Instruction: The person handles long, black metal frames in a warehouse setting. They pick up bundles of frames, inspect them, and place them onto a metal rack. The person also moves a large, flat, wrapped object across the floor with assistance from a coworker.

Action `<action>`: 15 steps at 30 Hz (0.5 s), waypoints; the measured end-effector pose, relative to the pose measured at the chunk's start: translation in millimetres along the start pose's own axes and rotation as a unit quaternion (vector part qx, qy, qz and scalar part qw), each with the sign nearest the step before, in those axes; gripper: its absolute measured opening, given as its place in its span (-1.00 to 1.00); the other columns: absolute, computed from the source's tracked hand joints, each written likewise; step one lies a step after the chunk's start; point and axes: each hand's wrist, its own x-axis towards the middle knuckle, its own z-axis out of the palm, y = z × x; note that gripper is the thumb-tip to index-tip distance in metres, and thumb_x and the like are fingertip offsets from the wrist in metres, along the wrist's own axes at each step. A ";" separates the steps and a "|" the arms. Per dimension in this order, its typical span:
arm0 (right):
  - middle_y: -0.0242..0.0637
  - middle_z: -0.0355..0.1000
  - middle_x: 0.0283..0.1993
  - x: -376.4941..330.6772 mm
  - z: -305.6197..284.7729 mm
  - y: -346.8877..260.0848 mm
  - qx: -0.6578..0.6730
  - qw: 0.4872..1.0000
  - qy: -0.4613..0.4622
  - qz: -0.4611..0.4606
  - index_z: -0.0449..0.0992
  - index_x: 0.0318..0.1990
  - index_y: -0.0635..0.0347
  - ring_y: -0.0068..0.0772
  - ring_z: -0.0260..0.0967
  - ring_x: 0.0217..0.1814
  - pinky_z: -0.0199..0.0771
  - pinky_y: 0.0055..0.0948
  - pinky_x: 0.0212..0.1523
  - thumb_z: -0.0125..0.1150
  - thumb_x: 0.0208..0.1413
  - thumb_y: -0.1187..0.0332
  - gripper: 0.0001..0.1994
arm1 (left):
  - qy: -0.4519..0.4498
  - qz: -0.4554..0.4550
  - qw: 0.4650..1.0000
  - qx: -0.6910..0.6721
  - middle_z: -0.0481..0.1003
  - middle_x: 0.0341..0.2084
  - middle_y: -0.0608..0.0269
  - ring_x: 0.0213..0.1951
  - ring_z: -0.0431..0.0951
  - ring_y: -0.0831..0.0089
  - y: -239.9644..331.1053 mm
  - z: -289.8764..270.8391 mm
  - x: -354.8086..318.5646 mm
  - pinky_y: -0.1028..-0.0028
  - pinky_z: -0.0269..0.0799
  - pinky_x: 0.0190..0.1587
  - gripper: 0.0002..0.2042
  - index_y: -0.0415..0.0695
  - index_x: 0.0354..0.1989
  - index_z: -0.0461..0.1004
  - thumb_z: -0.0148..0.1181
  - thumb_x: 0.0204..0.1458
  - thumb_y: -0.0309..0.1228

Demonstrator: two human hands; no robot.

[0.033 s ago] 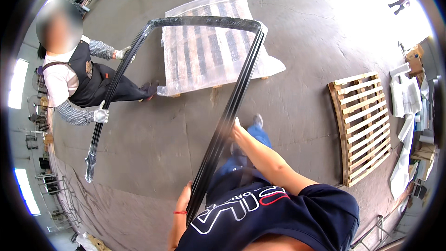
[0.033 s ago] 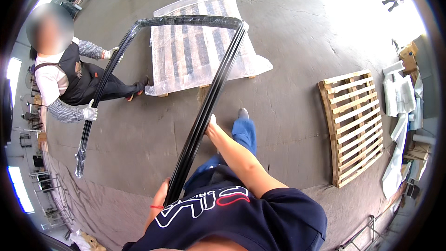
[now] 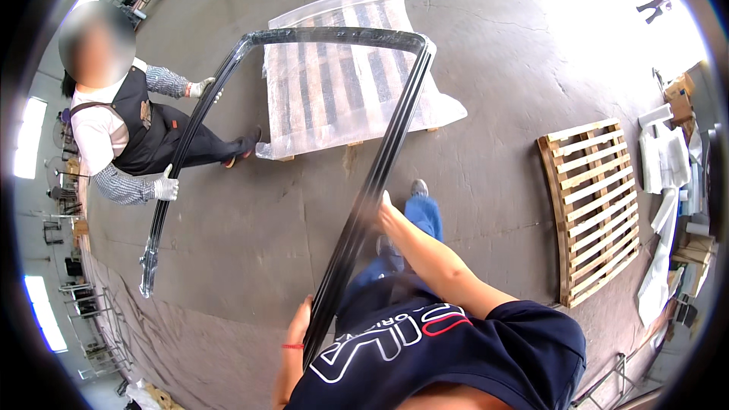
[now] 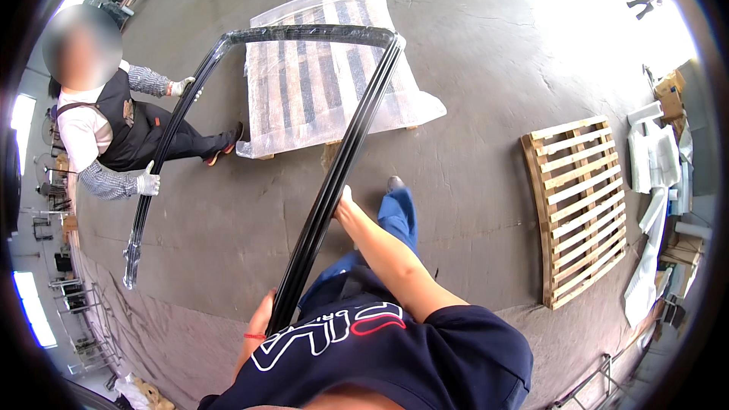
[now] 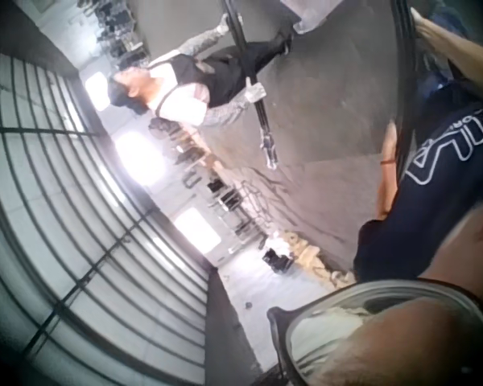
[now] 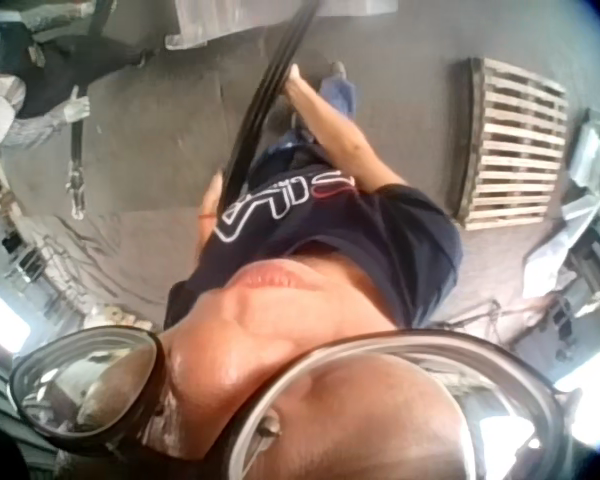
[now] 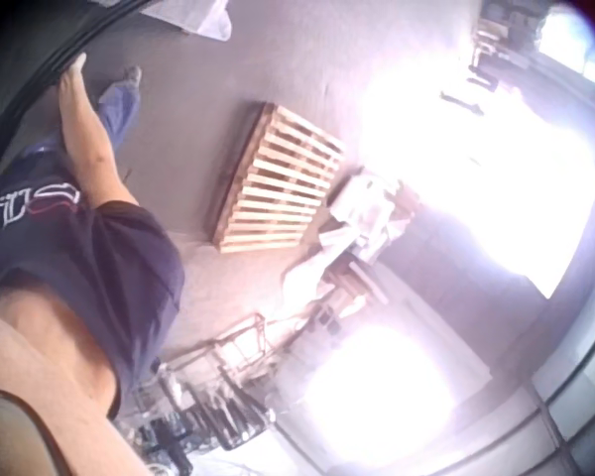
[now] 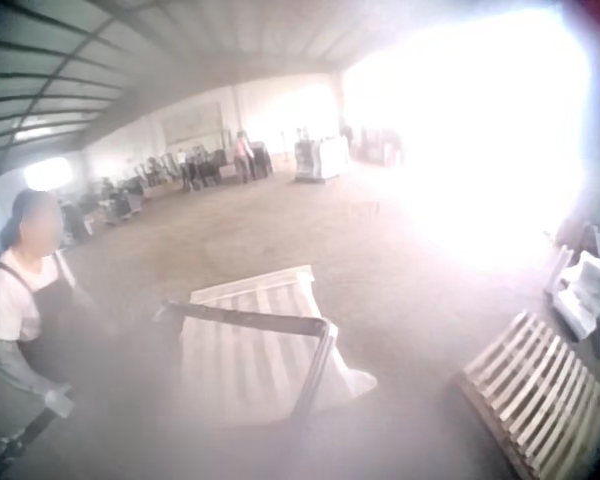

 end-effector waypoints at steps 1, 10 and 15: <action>-0.26 0.18 -0.76 14.2 2.1 -13.4 -0.033 0.999 0.032 -0.018 0.28 -0.67 0.09 -0.25 0.13 -0.78 0.17 -0.27 -0.78 -0.27 -0.01 0.13 -0.66 | -0.008 -0.003 1.000 -0.010 0.46 -0.51 0.06 -0.38 0.42 0.38 15.5 4.2 6.8 0.36 0.26 -0.19 -0.40 -0.40 -0.34 0.42 -0.41 0.10 -0.03; -0.17 0.21 -0.75 145.0 53.5 -118.5 -0.045 0.997 0.027 -0.058 0.30 -0.66 0.17 -0.20 0.18 -0.75 0.23 -0.24 -0.75 -0.28 -0.01 0.12 -0.63 | 0.022 0.018 0.997 0.076 0.45 -0.33 -0.08 -0.19 0.40 0.24 174.7 35.2 68.7 0.37 0.17 -0.04 -0.41 -0.42 -0.24 0.37 -0.45 0.10 -0.07; -0.06 0.27 -0.69 149.9 111.0 -128.9 -0.140 0.984 0.090 -0.066 0.31 -0.60 0.27 -0.08 0.30 -0.63 0.38 -0.14 -0.58 -0.29 0.00 0.16 -0.63 | 0.035 0.057 0.992 0.106 0.40 -0.30 -0.28 -0.11 0.37 0.00 187.9 25.3 127.4 0.29 0.13 -0.02 -0.39 -0.44 -0.25 0.37 -0.44 0.09 -0.04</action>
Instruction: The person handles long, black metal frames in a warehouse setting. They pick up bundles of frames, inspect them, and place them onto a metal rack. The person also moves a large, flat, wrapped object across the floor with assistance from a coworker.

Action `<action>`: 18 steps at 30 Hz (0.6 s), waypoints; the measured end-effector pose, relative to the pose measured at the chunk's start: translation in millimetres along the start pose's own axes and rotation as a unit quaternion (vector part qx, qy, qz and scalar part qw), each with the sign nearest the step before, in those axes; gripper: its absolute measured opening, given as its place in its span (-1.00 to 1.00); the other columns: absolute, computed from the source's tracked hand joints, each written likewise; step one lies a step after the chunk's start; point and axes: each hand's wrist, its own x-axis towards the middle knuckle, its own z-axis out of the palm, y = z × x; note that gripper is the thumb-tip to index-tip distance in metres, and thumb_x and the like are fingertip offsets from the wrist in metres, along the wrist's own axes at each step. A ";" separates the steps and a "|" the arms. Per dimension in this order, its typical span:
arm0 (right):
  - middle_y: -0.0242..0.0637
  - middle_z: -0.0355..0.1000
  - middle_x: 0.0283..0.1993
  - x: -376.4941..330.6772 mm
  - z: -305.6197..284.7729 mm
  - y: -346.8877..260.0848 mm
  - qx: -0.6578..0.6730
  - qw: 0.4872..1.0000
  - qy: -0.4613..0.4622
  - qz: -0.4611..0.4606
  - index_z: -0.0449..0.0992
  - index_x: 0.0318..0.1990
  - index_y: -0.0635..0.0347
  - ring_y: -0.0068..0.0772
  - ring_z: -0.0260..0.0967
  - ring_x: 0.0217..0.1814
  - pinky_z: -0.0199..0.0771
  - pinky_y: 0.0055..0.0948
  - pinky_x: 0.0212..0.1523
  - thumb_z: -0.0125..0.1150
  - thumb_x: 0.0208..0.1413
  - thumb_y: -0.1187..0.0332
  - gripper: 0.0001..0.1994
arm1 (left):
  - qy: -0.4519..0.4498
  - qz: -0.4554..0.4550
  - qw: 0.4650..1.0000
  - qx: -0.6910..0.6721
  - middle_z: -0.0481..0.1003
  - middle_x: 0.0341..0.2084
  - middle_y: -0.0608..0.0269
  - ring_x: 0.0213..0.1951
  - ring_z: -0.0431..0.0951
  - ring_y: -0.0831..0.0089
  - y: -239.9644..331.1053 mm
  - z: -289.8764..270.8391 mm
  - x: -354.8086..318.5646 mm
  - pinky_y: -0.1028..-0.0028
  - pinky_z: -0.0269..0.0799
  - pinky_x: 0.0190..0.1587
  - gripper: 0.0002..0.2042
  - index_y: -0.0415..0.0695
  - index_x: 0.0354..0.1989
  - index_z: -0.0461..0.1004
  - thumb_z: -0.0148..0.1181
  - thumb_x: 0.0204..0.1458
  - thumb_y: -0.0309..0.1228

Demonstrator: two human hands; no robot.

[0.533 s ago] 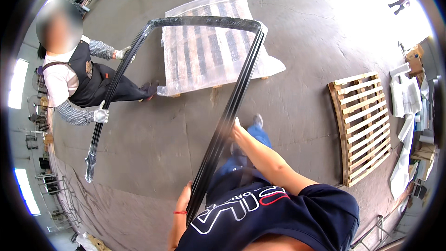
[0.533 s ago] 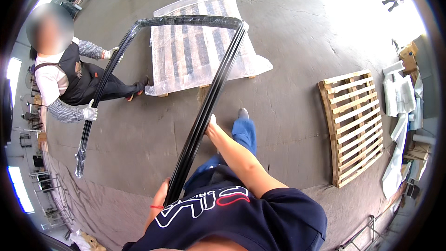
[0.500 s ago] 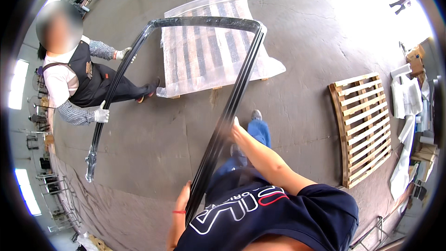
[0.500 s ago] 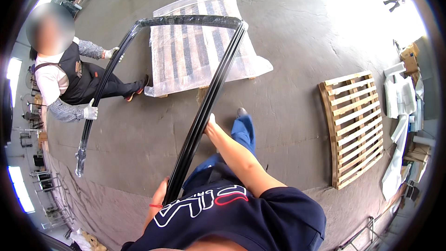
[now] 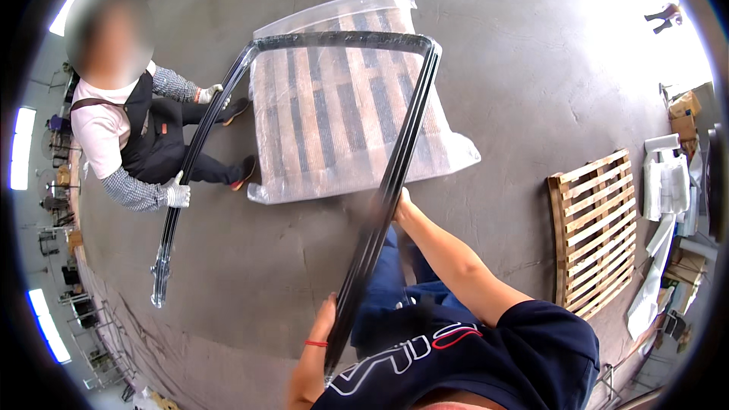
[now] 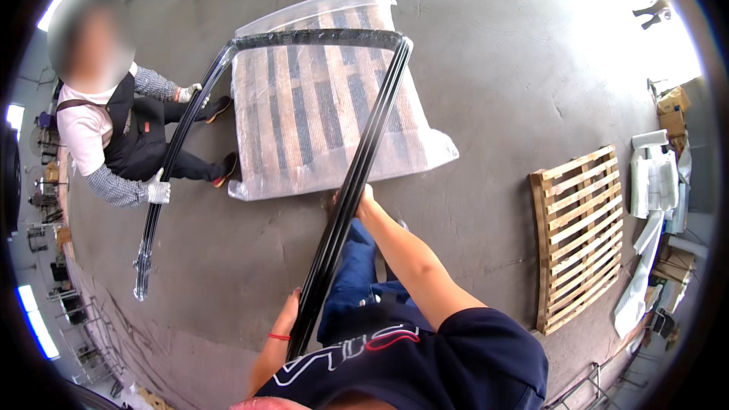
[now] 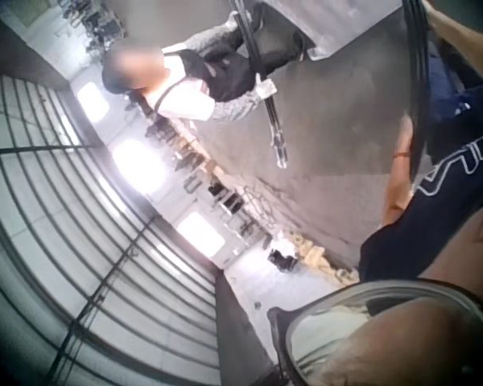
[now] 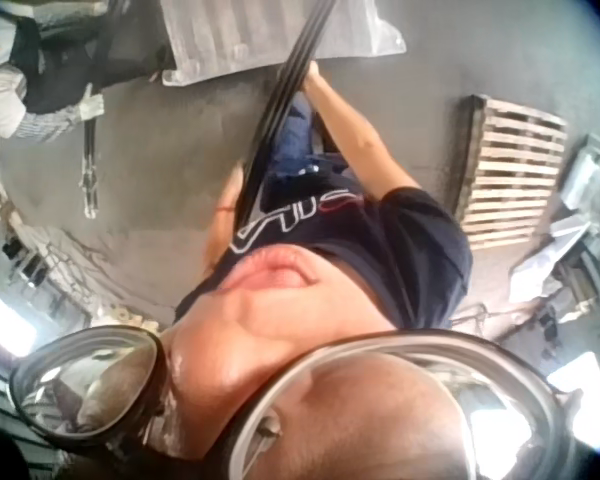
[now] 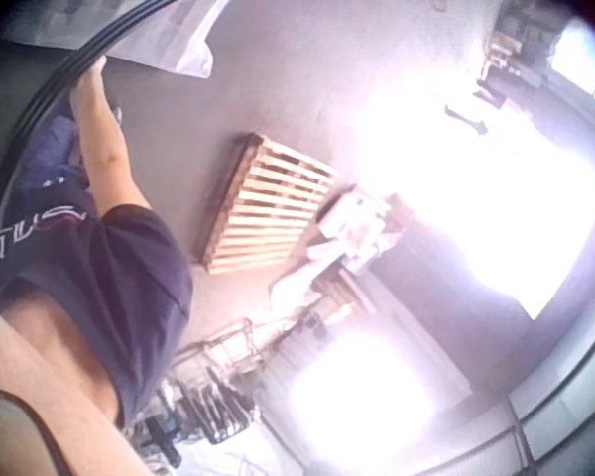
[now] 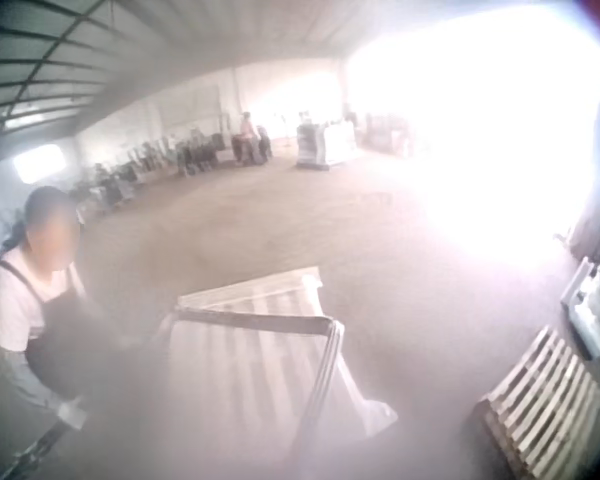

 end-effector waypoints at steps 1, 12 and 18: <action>-0.03 0.29 -0.66 9.6 16.7 -13.0 0.004 1.000 0.028 0.000 0.32 -0.58 0.29 -0.03 0.32 -0.61 0.41 -0.10 -0.55 -0.30 0.00 0.16 -0.62 | 0.000 0.002 1.000 0.021 0.38 -0.28 -0.31 -0.09 0.34 -0.04 16.8 -5.5 18.8 0.27 0.12 -0.01 -0.38 -0.45 -0.24 0.37 -0.44 0.09 -0.04; 0.06 0.38 -0.31 102.0 75.7 -46.4 -0.070 0.993 0.080 -0.051 0.37 -0.25 0.36 0.13 0.33 -0.26 0.32 0.07 -0.21 -0.40 0.01 -0.01 -0.44 | 0.045 0.007 0.998 0.053 0.34 -0.31 -0.36 -0.13 0.29 -0.18 108.3 -24.6 89.4 0.12 0.14 -0.08 -0.46 -0.42 -0.36 0.35 -0.46 0.06 -0.14; -0.01 0.30 -0.58 131.7 76.8 -72.5 -0.101 0.993 0.056 -0.024 0.32 -0.45 0.28 0.05 0.36 -0.54 0.43 0.02 -0.44 -0.32 0.02 0.00 -0.53 | 0.055 -0.036 0.997 -0.036 0.36 -0.33 -0.37 -0.12 0.30 -0.17 117.6 11.7 115.6 0.12 0.15 -0.09 -0.45 -0.43 -0.35 0.39 -0.42 0.05 -0.14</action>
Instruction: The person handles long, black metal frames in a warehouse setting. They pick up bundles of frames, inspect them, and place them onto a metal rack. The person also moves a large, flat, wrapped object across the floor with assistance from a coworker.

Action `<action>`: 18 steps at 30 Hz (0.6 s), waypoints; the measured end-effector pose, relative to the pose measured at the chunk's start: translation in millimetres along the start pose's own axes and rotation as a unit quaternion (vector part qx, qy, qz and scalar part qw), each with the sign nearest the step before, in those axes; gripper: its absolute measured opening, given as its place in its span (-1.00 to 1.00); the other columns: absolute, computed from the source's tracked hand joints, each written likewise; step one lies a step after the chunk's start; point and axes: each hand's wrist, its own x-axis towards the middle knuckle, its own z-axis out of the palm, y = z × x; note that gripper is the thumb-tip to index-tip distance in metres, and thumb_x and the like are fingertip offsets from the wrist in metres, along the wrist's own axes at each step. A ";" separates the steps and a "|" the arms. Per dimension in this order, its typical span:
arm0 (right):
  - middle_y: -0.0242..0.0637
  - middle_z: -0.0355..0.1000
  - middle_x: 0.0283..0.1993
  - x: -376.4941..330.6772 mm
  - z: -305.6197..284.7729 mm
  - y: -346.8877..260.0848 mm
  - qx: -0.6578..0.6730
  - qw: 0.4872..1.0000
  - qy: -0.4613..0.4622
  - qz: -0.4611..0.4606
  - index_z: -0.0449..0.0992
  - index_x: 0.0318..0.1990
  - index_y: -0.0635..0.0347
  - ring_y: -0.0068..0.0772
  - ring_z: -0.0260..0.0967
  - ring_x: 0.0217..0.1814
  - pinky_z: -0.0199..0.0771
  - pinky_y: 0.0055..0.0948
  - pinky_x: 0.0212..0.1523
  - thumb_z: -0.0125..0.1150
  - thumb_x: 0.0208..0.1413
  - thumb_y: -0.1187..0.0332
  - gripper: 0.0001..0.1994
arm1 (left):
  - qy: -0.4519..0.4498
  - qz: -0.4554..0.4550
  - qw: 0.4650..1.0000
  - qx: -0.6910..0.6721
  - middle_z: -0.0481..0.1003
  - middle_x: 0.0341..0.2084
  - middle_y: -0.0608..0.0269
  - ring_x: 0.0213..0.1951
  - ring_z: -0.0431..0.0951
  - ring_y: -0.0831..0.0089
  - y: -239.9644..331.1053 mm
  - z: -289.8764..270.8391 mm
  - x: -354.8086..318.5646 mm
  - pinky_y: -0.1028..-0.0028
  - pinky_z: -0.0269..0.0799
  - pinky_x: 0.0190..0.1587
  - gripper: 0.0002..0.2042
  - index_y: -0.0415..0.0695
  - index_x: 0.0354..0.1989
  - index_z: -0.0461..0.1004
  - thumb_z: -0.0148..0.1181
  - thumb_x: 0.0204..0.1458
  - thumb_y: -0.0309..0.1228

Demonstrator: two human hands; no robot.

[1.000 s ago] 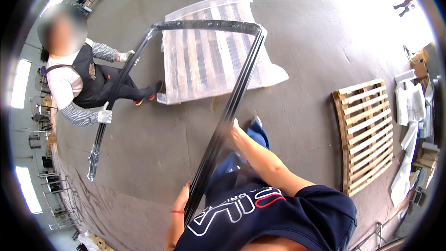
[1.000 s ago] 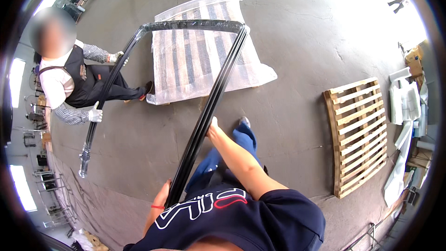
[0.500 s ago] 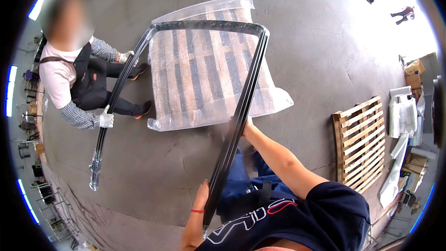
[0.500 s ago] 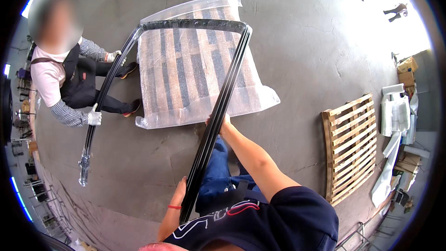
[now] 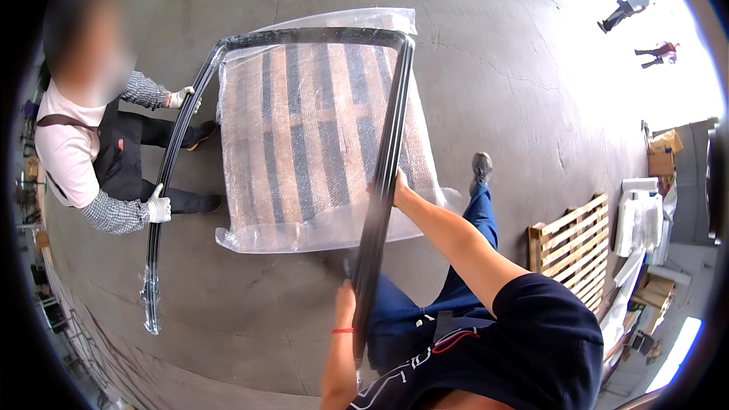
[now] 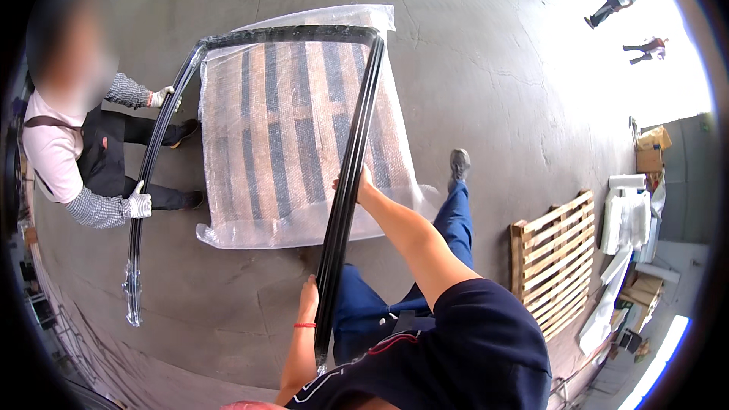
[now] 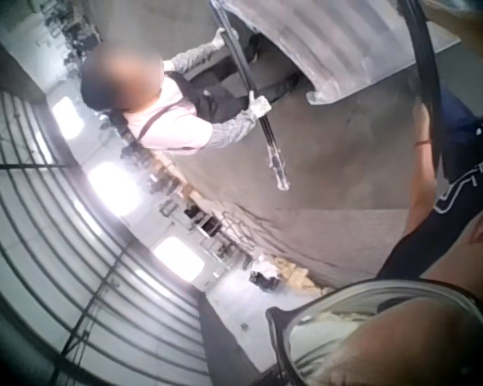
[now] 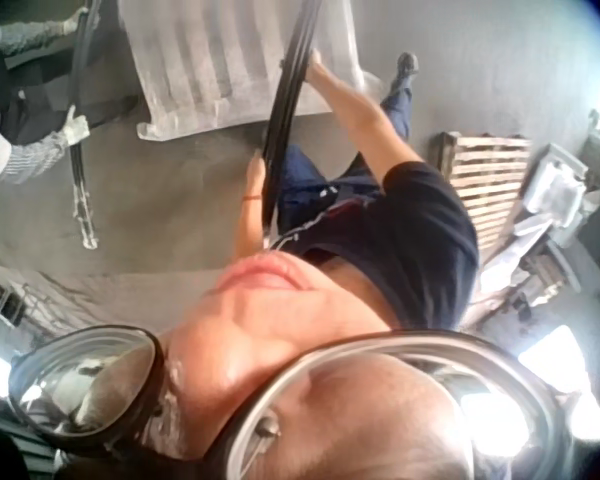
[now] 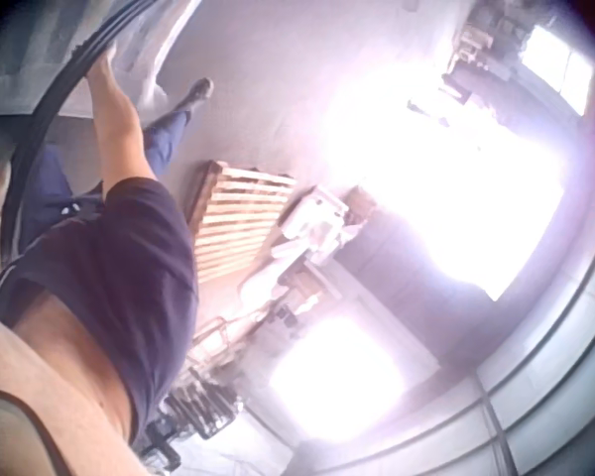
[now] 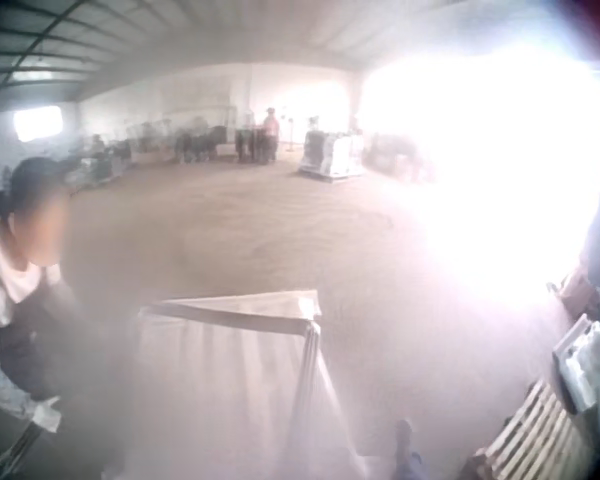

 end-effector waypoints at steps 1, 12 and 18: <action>0.03 0.31 -0.56 3.7 -4.9 0.1 -0.001 1.000 -0.007 0.013 0.32 -0.43 0.30 0.06 0.36 -0.54 0.44 0.02 -0.43 -0.31 0.01 -0.06 -0.49 | -0.013 -0.024 1.000 -0.001 0.36 -0.32 -0.38 -0.11 0.32 -0.13 -4.0 7.4 2.9 0.15 0.16 -0.08 -0.44 -0.47 -0.33 0.38 -0.42 0.06 -0.13; -0.08 0.35 -0.53 88.2 -7.0 -125.1 -0.051 0.993 -0.001 0.110 0.38 -0.41 0.27 0.00 0.34 -0.49 0.37 -0.02 -0.40 -0.37 0.03 -0.10 -0.44 | 0.026 0.013 1.000 -0.011 0.37 -0.48 -0.33 -0.26 0.34 -0.18 63.7 153.8 70.2 0.12 0.20 -0.22 -0.54 -0.45 -0.40 0.32 -0.42 0.09 -0.24; 0.05 0.37 -0.50 158.6 -5.8 -190.4 -0.105 0.988 -0.066 0.097 0.34 -0.35 0.37 0.04 0.38 -0.50 0.44 -0.07 -0.41 -0.48 0.02 -0.21 -0.30 | 0.055 0.025 0.998 -0.015 0.38 -0.44 -0.28 -0.32 0.36 -0.19 119.6 221.8 132.7 0.07 0.24 -0.30 -0.55 -0.36 -0.50 0.33 -0.44 0.11 -0.25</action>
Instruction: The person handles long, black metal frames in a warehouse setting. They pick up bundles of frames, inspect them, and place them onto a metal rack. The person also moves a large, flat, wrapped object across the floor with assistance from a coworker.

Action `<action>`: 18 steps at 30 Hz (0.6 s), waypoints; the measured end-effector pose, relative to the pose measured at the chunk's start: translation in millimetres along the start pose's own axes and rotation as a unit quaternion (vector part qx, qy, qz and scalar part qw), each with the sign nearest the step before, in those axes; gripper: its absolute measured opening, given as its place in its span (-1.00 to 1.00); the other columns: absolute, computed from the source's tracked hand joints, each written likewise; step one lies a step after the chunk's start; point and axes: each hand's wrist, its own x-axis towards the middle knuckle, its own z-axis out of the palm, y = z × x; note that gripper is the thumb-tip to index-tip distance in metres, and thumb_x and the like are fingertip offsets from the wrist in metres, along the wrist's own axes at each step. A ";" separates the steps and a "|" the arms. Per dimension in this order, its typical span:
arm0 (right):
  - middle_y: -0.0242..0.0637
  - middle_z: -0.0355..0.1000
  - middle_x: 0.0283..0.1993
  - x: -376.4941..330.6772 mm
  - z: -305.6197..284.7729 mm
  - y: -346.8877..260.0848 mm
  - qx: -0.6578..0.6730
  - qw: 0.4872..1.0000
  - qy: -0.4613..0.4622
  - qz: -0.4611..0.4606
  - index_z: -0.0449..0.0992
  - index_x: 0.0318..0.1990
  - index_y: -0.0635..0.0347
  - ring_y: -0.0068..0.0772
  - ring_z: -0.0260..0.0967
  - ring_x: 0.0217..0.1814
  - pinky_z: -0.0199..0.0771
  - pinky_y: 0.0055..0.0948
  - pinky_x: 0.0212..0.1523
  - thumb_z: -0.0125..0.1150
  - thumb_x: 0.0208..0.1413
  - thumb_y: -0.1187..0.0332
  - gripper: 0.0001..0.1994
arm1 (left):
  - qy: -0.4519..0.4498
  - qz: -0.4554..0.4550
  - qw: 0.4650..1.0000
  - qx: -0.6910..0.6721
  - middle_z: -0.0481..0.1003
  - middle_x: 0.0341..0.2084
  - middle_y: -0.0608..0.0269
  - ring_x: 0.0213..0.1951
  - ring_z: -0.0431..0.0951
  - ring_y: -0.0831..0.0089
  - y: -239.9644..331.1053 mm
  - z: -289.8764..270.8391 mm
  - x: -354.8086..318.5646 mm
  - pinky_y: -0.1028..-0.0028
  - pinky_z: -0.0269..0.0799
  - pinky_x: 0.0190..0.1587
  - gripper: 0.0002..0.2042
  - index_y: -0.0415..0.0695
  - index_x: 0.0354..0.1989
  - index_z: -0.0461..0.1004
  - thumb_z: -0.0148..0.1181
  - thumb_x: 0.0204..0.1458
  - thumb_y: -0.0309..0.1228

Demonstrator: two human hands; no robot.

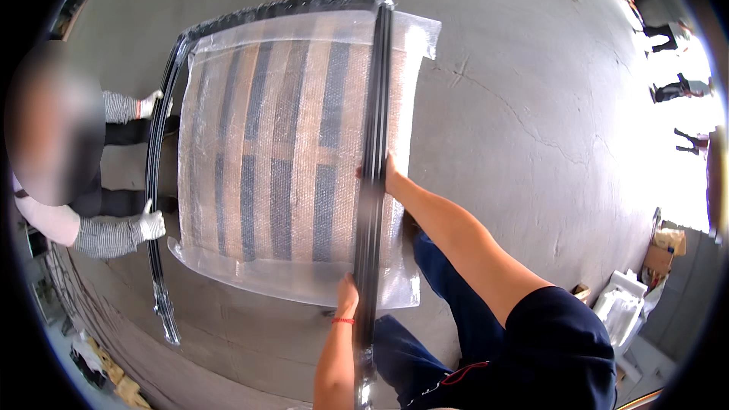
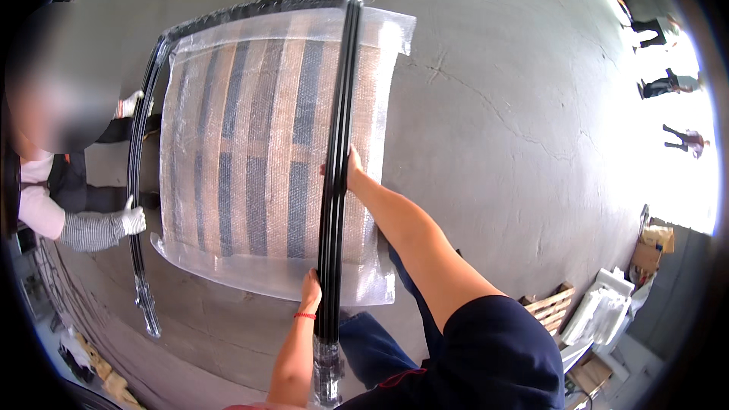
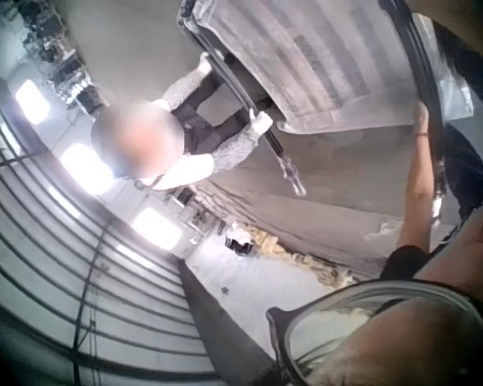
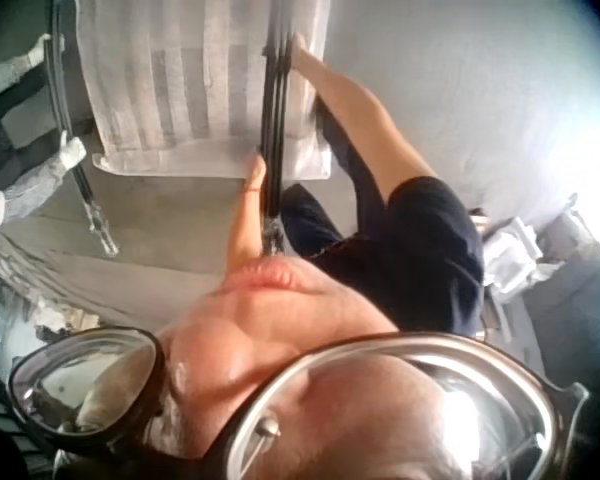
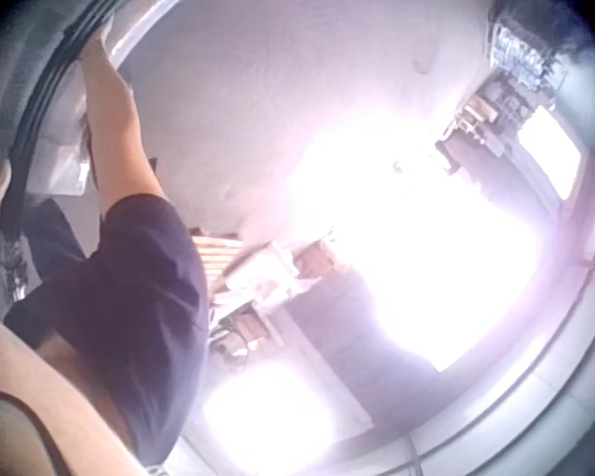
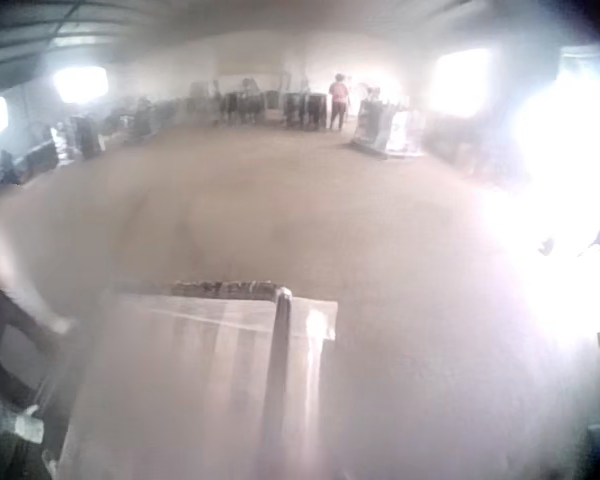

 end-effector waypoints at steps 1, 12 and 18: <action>0.05 0.37 -0.50 7.8 -4.5 -5.7 -0.010 1.000 0.012 0.004 0.35 -0.34 0.37 0.04 0.38 -0.47 0.44 -0.08 -0.38 -0.50 0.02 -0.21 -0.29 | 0.019 0.023 0.998 0.046 0.39 -0.43 -0.28 -0.30 0.36 -0.18 0.0 10.4 11.0 0.06 0.24 -0.26 -0.53 -0.38 -0.49 0.34 -0.45 0.11 -0.24; -0.02 0.36 -0.48 -7.2 -41.4 11.0 -0.022 0.999 -0.047 -0.018 0.37 -0.40 0.35 -0.04 0.36 -0.40 0.42 -0.16 -0.34 -0.46 0.02 -0.04 -0.42 | 0.044 -0.028 0.996 -0.073 0.35 -0.39 -0.37 -0.25 0.34 -0.20 -10.2 41.5 16.4 0.08 0.24 -0.25 -0.51 -0.43 -0.35 0.36 -0.44 0.12 -0.21; -0.03 0.33 -0.54 -6.3 -40.0 -0.7 -0.068 0.997 0.001 -0.041 0.36 -0.47 0.37 -0.04 0.35 -0.45 0.41 -0.16 -0.38 -0.47 0.04 -0.04 -0.40 | 0.016 0.007 0.999 -0.039 0.36 -0.38 -0.31 -0.26 0.34 -0.18 -11.4 59.3 24.0 0.08 0.24 -0.27 -0.62 -0.34 -0.39 0.31 -0.40 0.10 -0.28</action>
